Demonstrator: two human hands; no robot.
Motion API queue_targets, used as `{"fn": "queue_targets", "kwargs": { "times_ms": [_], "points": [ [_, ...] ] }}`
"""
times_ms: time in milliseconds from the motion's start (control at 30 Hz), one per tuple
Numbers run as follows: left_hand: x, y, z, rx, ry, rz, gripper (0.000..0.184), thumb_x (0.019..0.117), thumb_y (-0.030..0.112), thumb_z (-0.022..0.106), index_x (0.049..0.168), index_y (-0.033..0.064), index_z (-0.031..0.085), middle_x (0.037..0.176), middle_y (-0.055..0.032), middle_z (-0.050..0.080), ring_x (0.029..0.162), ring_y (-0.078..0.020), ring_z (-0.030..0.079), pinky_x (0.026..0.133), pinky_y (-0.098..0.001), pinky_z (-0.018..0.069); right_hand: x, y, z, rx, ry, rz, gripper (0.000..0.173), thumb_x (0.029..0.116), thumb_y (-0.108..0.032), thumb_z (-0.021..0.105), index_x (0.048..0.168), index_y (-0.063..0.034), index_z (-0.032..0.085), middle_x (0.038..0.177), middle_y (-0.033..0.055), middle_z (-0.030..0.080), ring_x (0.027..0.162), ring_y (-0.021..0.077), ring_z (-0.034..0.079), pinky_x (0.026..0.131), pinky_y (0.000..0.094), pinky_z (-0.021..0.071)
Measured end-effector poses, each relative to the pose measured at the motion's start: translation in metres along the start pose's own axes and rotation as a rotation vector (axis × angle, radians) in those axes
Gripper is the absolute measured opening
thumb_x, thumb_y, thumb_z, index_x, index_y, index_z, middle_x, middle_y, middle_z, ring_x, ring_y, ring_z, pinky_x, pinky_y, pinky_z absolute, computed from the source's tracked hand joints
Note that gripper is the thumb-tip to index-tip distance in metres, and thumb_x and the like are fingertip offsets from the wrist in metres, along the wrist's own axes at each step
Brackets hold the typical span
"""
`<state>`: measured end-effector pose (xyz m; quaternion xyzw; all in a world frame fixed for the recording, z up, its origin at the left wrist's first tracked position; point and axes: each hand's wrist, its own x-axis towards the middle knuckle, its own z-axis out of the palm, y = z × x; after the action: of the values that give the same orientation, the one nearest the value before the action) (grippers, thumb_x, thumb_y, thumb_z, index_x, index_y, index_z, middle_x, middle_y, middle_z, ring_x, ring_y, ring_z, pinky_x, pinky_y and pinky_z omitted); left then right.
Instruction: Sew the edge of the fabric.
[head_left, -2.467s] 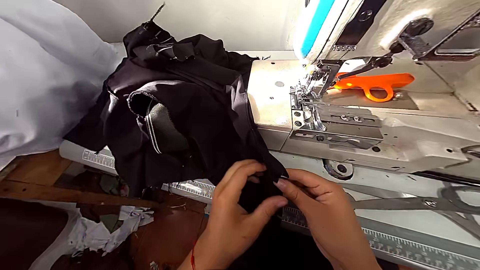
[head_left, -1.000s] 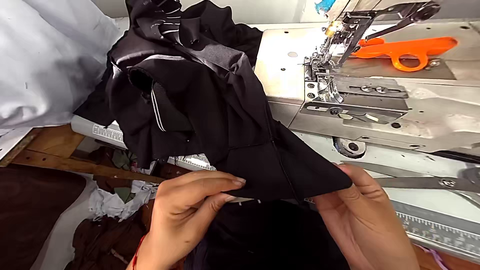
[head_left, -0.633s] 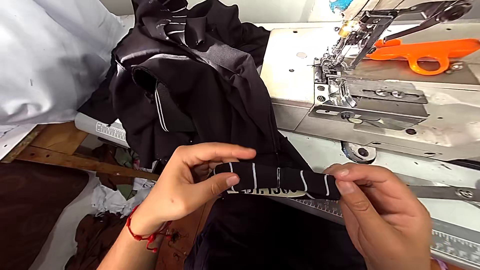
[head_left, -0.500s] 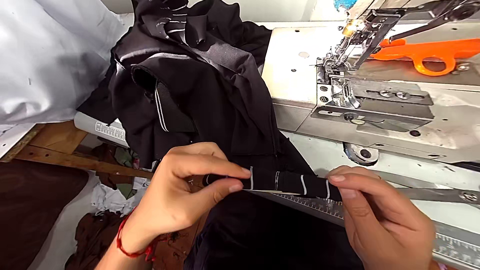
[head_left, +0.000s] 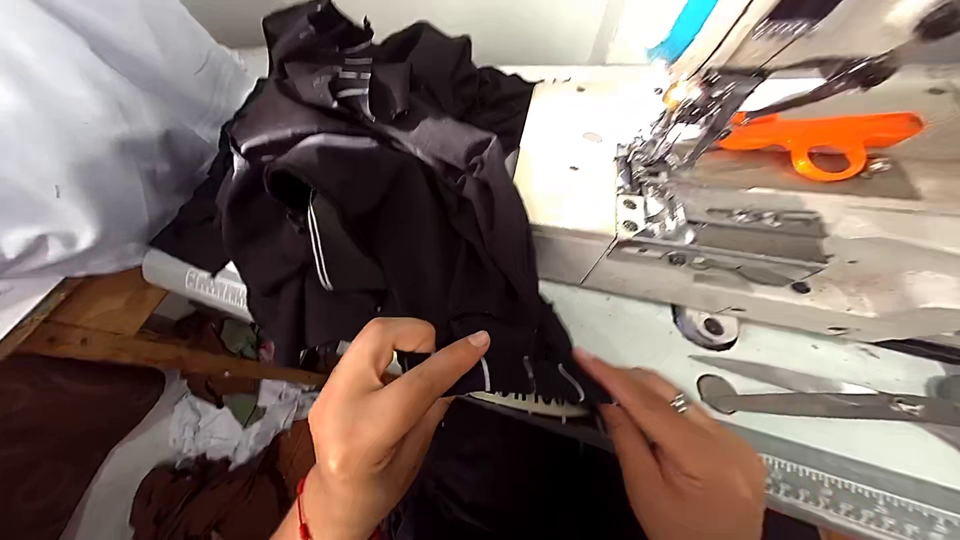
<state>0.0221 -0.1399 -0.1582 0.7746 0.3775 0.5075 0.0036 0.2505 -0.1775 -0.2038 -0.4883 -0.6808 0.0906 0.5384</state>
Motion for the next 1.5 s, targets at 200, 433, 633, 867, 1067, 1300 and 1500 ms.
{"fn": "queue_targets", "kwargs": {
  "times_ms": [200,433,633,867,1067,1300,1500],
  "points": [
    [0.085,0.013,0.044,-0.307,0.083,0.074,0.015,0.1043,0.014,0.057,0.109,0.0108,0.071,0.097,0.0049,0.071,0.089,0.0013,0.067,0.08,-0.0147,0.0563,0.024,-0.031,0.003,0.341,-0.057,0.324,0.02,0.1013,-0.01,0.06,0.102,0.004,0.074,0.081,0.0024,0.074,0.071,-0.0042,0.065,0.067,0.0123,0.0535],
    [0.17,-0.021,0.108,0.26,-0.434,0.046,0.017,0.097,0.024,0.069,0.095,0.0099,0.078,0.09,-0.0071,0.072,0.08,-0.0244,0.071,0.064,-0.048,0.0561,0.055,-0.026,0.003,0.615,0.078,0.507,0.023,0.107,-0.012,0.05,0.096,-0.0047,0.068,0.076,-0.0067,0.074,0.056,-0.0047,0.061,0.049,0.0121,0.0491],
    [0.198,-0.038,0.136,-0.036,-0.522,0.082,0.018,0.0913,0.022,0.069,0.086,0.0057,0.074,0.086,-0.0077,0.071,0.086,-0.0177,0.068,0.075,-0.0421,0.0498,0.06,-0.012,0.005,0.559,0.195,0.464,0.025,0.1068,-0.012,0.048,0.092,-0.0053,0.067,0.073,-0.0074,0.072,0.054,-0.0059,0.059,0.049,0.0108,0.0476],
    [0.217,-0.024,0.148,0.05,-0.688,-0.154,0.035,0.0875,0.022,0.078,0.114,0.0019,0.07,0.108,-0.0145,0.072,0.104,-0.024,0.067,0.091,-0.045,0.0496,0.073,-0.005,0.013,0.576,0.214,0.558,0.027,0.1063,-0.012,0.049,0.087,-0.0063,0.067,0.07,-0.0052,0.072,0.051,-0.0037,0.058,0.048,0.0117,0.0461],
    [0.22,-0.024,0.15,0.027,-0.669,-0.082,0.032,0.091,0.022,0.075,0.113,-0.0004,0.071,0.109,-0.018,0.072,0.107,-0.0288,0.067,0.092,-0.049,0.0493,0.078,-0.005,0.011,0.563,0.22,0.608,0.029,0.1055,-0.012,0.052,0.08,-0.0077,0.066,0.063,-0.0051,0.069,0.047,-0.0031,0.056,0.045,0.0116,0.0444],
    [0.183,-0.021,0.101,0.024,-0.371,0.212,0.016,0.0954,0.006,0.061,0.103,0.0013,0.074,0.108,-0.0126,0.073,0.105,-0.0258,0.069,0.095,-0.0438,0.0541,0.078,-0.006,-0.01,0.566,0.052,0.669,0.032,0.1054,-0.014,0.049,0.076,-0.0142,0.063,0.062,-0.0096,0.068,0.047,-0.0054,0.056,0.043,0.0118,0.0434],
    [0.031,0.003,0.096,-0.342,-0.205,0.464,0.021,0.0986,0.01,0.054,0.08,0.0088,0.063,0.074,-0.0061,0.064,0.074,-0.0184,0.064,0.078,-0.0282,0.0539,0.087,-0.029,-0.034,0.672,-0.089,0.638,0.033,0.1062,-0.011,0.045,0.084,-0.011,0.07,0.061,-0.0125,0.066,0.046,-0.0088,0.052,0.039,0.0104,0.0401]
  ]
}}
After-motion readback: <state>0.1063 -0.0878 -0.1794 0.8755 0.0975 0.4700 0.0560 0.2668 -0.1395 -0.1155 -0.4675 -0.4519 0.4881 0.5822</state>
